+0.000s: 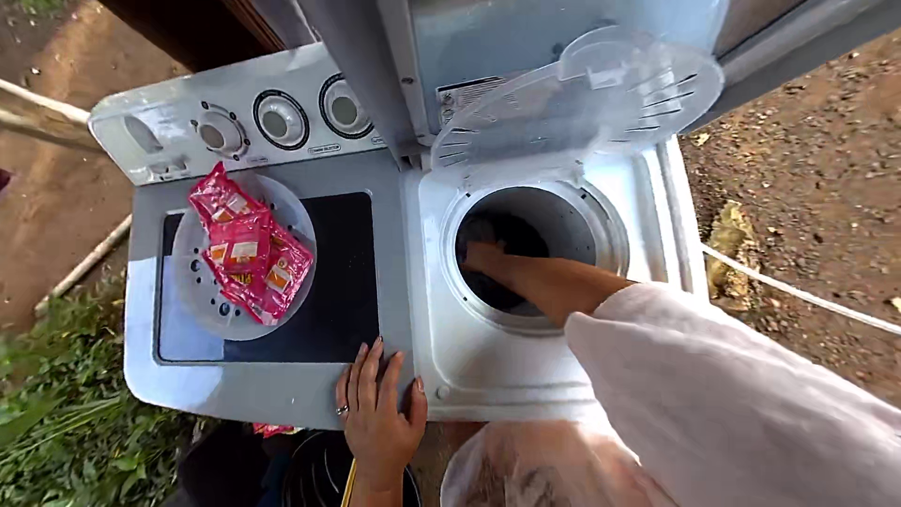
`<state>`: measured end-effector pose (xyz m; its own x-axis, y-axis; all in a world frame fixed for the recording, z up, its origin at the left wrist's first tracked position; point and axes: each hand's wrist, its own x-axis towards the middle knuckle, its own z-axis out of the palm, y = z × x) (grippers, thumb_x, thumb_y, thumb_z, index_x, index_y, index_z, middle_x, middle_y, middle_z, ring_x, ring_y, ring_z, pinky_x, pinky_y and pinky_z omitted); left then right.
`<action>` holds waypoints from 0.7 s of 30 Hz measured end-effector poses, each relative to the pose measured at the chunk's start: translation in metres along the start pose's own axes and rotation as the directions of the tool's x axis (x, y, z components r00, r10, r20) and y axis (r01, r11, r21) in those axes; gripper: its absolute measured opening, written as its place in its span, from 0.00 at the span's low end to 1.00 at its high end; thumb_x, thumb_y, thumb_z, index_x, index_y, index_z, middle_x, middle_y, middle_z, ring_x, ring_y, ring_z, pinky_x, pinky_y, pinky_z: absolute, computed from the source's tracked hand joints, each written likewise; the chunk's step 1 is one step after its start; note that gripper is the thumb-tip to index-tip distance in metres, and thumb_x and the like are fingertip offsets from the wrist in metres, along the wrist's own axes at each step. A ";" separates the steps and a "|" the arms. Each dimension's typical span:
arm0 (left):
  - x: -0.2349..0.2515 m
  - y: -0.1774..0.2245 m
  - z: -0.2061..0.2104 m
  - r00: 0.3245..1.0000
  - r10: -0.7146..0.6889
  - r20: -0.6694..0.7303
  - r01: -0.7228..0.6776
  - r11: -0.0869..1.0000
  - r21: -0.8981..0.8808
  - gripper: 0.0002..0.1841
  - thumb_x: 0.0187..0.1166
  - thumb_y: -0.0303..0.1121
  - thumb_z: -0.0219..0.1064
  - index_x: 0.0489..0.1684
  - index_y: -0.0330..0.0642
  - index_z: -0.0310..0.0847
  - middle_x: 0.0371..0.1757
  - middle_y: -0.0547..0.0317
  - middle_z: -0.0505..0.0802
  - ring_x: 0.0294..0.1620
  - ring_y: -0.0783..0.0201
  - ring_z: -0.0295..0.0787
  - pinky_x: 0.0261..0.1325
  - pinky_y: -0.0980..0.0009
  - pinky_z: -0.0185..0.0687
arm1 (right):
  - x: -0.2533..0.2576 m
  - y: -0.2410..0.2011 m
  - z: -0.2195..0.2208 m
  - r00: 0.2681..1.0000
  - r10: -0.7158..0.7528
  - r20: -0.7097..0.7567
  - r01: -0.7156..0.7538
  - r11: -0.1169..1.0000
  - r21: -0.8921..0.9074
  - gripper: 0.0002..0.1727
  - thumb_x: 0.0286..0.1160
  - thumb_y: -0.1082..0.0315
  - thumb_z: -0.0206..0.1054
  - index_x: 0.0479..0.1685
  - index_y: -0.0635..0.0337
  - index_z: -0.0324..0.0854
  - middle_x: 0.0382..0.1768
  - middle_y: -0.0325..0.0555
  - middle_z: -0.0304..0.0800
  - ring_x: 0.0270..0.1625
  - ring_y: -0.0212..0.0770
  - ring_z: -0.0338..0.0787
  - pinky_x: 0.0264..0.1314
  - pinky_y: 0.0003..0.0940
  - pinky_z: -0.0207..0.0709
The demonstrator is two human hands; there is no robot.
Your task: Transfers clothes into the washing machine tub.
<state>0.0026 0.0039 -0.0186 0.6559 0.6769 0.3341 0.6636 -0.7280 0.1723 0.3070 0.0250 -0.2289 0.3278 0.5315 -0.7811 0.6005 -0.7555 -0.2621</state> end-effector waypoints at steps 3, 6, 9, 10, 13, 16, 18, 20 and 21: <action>0.001 0.000 0.001 1.000 -0.009 -0.016 0.009 1.000 -0.002 0.22 0.84 0.57 0.53 0.60 0.57 0.83 0.71 0.54 0.88 0.80 0.57 0.76 0.84 0.58 0.59 | 0.026 0.033 -0.006 0.978 0.097 -0.187 -0.101 0.995 -0.013 0.68 0.55 0.46 0.86 0.98 0.46 0.41 0.92 0.76 0.37 0.91 0.84 0.40 0.76 0.93 0.43; 0.000 -0.001 0.002 1.000 -0.007 -0.027 0.007 1.000 -0.013 0.21 0.84 0.58 0.53 0.62 0.58 0.81 0.72 0.57 0.87 0.81 0.59 0.74 0.86 0.59 0.57 | 0.026 0.042 -0.008 0.976 0.203 -0.079 -0.201 0.979 0.042 0.76 0.56 0.48 0.86 0.98 0.42 0.21 0.93 0.75 0.16 0.91 0.85 0.35 0.82 0.80 0.53; -0.001 -0.002 0.003 0.999 -0.011 -0.032 0.010 1.000 -0.019 0.20 0.84 0.57 0.54 0.62 0.60 0.82 0.73 0.59 0.87 0.82 0.61 0.74 0.86 0.59 0.57 | 0.018 0.024 -0.015 0.984 0.177 -0.026 -0.176 0.984 0.030 0.54 0.74 0.52 0.74 0.97 0.52 0.43 0.92 0.77 0.38 0.91 0.79 0.46 0.83 0.77 0.55; -0.003 -0.001 0.002 0.999 -0.016 -0.031 0.015 1.000 -0.022 0.20 0.84 0.56 0.54 0.62 0.59 0.82 0.73 0.59 0.87 0.82 0.61 0.74 0.86 0.59 0.56 | 0.017 0.018 -0.020 0.988 0.156 -0.007 -0.155 0.986 0.055 0.47 0.77 0.53 0.72 0.94 0.57 0.53 0.90 0.78 0.45 0.90 0.78 0.52 0.83 0.75 0.57; -0.001 0.000 0.001 0.999 -0.019 -0.038 0.018 0.999 -0.028 0.21 0.84 0.56 0.54 0.61 0.59 0.84 0.72 0.57 0.88 0.81 0.59 0.75 0.86 0.57 0.57 | 0.002 0.004 -0.047 0.996 0.053 0.074 -0.059 0.995 0.081 0.38 0.81 0.55 0.68 0.87 0.65 0.65 0.83 0.76 0.64 0.86 0.74 0.63 0.82 0.72 0.60; -0.002 0.000 0.001 0.999 0.002 -0.053 -0.004 0.999 -0.032 0.22 0.84 0.55 0.54 0.61 0.56 0.86 0.71 0.53 0.89 0.79 0.55 0.78 0.84 0.55 0.61 | -0.046 0.000 -0.087 0.994 -0.052 0.092 0.048 0.997 0.055 0.30 0.81 0.61 0.68 0.80 0.66 0.72 0.74 0.70 0.79 0.80 0.69 0.75 0.80 0.70 0.65; -0.003 0.000 0.001 0.998 0.008 -0.061 -0.010 1.000 -0.030 0.22 0.83 0.55 0.55 0.60 0.55 0.87 0.71 0.52 0.90 0.78 0.54 0.80 0.83 0.53 0.63 | -0.097 0.002 -0.116 0.988 -0.147 0.036 0.144 0.987 0.074 0.27 0.76 0.69 0.70 0.76 0.64 0.77 0.69 0.71 0.83 0.76 0.71 0.78 0.75 0.73 0.68; -0.002 0.001 0.001 0.997 0.014 -0.071 -0.016 0.999 -0.032 0.22 0.82 0.54 0.55 0.60 0.55 0.89 0.70 0.51 0.90 0.77 0.52 0.81 0.82 0.52 0.64 | -0.161 0.008 -0.146 0.976 -0.212 -0.049 0.217 0.970 0.114 0.23 0.73 0.75 0.71 0.70 0.63 0.81 0.64 0.70 0.84 0.70 0.70 0.82 0.70 0.72 0.71; -0.002 0.001 0.002 0.997 0.018 -0.077 -0.020 0.999 -0.035 0.22 0.82 0.54 0.56 0.59 0.54 0.89 0.70 0.50 0.91 0.76 0.51 0.82 0.82 0.52 0.65 | -0.197 0.013 -0.159 0.967 -0.226 -0.120 0.243 0.958 0.151 0.22 0.71 0.78 0.71 0.68 0.61 0.83 0.63 0.70 0.84 0.67 0.69 0.83 0.66 0.71 0.73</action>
<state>0.0027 0.0021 -0.0206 0.6380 0.6536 0.4072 0.6372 -0.7450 0.1975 0.3665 -0.0282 0.0115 0.2690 0.7306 -0.6276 0.5449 -0.6528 -0.5263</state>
